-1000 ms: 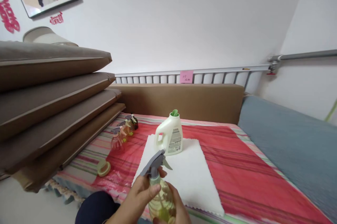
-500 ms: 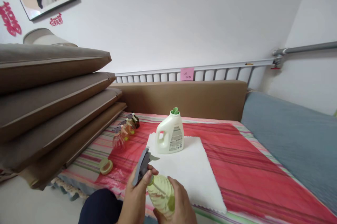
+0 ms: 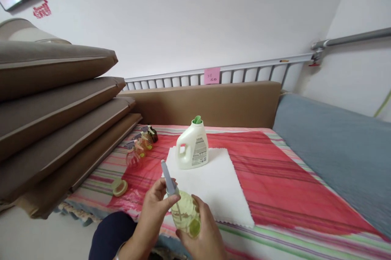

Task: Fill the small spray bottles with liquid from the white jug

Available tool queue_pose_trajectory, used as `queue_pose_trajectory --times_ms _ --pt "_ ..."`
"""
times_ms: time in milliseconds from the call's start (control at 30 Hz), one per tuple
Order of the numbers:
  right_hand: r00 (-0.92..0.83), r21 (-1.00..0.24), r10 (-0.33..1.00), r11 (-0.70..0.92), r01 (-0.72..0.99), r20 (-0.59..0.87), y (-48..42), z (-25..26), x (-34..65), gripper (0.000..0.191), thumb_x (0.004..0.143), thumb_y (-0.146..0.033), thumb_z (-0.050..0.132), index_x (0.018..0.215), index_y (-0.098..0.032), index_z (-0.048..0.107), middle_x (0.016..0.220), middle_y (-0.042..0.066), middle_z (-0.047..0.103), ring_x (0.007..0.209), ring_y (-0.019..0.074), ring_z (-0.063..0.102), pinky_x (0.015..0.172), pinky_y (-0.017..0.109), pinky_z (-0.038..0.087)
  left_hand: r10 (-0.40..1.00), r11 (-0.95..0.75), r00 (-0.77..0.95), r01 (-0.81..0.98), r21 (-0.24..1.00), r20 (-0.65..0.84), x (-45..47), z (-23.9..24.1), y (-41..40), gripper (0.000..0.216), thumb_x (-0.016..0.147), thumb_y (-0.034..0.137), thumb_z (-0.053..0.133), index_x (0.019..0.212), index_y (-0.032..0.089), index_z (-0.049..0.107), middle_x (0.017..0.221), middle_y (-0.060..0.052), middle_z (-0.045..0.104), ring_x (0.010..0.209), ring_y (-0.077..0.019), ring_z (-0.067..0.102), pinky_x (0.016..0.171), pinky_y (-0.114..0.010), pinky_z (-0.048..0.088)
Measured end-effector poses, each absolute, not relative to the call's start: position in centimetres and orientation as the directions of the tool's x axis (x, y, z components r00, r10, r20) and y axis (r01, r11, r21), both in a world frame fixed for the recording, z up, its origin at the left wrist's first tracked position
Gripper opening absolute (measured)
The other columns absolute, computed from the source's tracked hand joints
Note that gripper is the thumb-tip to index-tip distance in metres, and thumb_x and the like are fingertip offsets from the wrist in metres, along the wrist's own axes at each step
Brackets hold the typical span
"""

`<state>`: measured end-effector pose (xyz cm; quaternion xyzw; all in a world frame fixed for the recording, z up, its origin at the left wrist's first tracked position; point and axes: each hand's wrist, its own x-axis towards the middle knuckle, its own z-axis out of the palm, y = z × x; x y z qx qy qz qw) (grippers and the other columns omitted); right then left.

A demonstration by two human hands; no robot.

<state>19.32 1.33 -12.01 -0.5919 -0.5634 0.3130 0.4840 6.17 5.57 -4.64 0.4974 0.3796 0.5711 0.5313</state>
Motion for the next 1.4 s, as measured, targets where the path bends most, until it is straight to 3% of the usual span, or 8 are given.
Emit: queue_pose_trajectory --times_ms 200,433,633,833,1100,1200,1267,1400 --pt "0.132 -0.92 0.98 0.091 0.38 0.151 1.7 -12.4 19.3 0.068 0.058 -0.019 0.061 0.121 -0.022 0.039 0.121 0.01 0.056 0.112 0.0244 0.054 0.094 0.036 0.044 0.981 0.039 0.193 -0.304 0.952 0.022 6.6 -5.5 5.6 0.039 0.069 0.034 0.071 0.103 0.017 0.061 0.092 -0.006 0.067 0.078 -0.0174 0.06 0.071 -0.029 0.044" --pt "0.213 -0.932 0.97 0.029 0.362 0.114 2.1 -15.2 20.8 0.06 0.059 -0.023 0.059 0.117 -0.02 0.046 0.113 0.008 0.062 0.104 0.0249 0.059 0.09 0.033 0.045 0.98 -0.197 -0.101 -0.464 0.863 0.169 4.0 -0.9 7.8 0.031 0.069 0.032 0.07 0.094 0.021 0.056 0.085 0.001 0.064 0.066 -0.0114 0.059 0.07 -0.029 0.047" --pt "0.299 -0.975 0.954 -0.043 0.216 0.024 2.5 -17.8 22.5 0.063 0.062 -0.038 0.059 0.119 -0.02 0.041 0.107 0.008 0.063 0.097 0.0255 0.062 0.088 0.037 0.045 0.994 -0.071 -0.061 0.324 0.943 0.096 2.7 -5.9 13.1 0.023 0.076 0.033 0.057 0.093 0.017 0.051 0.067 0.001 0.057 0.055 -0.014 0.058 0.056 -0.027 0.045" --pt "0.261 -0.992 0.965 0.009 0.129 0.043 2.9 -18.9 23.1 0.07 0.062 -0.047 0.058 0.122 -0.018 0.038 0.115 0.013 0.059 0.104 0.0261 0.059 0.091 0.037 0.043 0.991 0.001 -0.107 0.625 0.78 0.084 3.7 -13.0 16.7 0.022 0.069 0.007 0.058 0.09 0.014 0.054 0.091 -0.013 0.063 0.09 -0.0255 0.061 0.077 -0.034 0.042" --pt "0.259 -0.994 0.962 0.065 0.088 0.086 3.8 -17.5 23.2 0.068 0.063 -0.044 0.059 0.123 -0.018 0.039 0.118 0.013 0.058 0.108 0.0257 0.056 0.093 0.033 0.043 0.994 0.023 -0.087 0.772 0.635 0.069 3.9 -14.0 17.4 0.035 0.063 0.009 0.065 0.097 0.008 0.059 0.111 -0.022 0.059 0.113 -0.036 0.048 0.095 -0.046 0.034" --pt "0.256 -0.987 0.961 0.071 0.145 0.107 4.4 -17.0 22.6 0.066 0.063 -0.038 0.06 0.122 -0.018 0.04 0.118 0.013 0.059 0.108 0.0258 0.056 0.092 0.033 0.044 0.996 -0.09 0.036 0.646 0.758 0.087 4.5 -13.4 15.4 0.038 0.074 0.026 0.06 0.11 0.014 0.055 0.119 -0.016 0.058 0.116 -0.0293 0.049 0.095 -0.041 0.038" --pt "0.247 -0.98 0.962 0.067 0.186 0.113 4.9 -16.6 21.6 0.066 0.061 -0.034 0.06 0.123 -0.019 0.04 0.119 0.012 0.059 0.109 0.0263 0.056 0.091 0.032 0.045 0.972 -0.161 0.221 0.356 0.921 0.085 5.4 -13.1 13.5 0.046 0.074 0.037 0.059 0.114 0.018 0.052 0.12 -0.012 0.059 0.113 -0.0263 0.053 0.09 -0.037 0.045" --pt "0.174 -0.963 0.977 0.075 0.26 0.123 5.8 -16.7 19.2 0.071 0.06 -0.03 0.062 0.125 -0.018 0.038 0.121 0.013 0.058 0.107 0.0267 0.058 0.09 0.032 0.046 0.953 -0.128 0.277 0.003 0.992 0.122 7.5 -13.5 10.2 0.063 0.055 0.029 0.073 0.113 0.019 0.049 0.111 -0.01 0.064 0.104 -0.0274 0.059 0.085 -0.037 0.049"
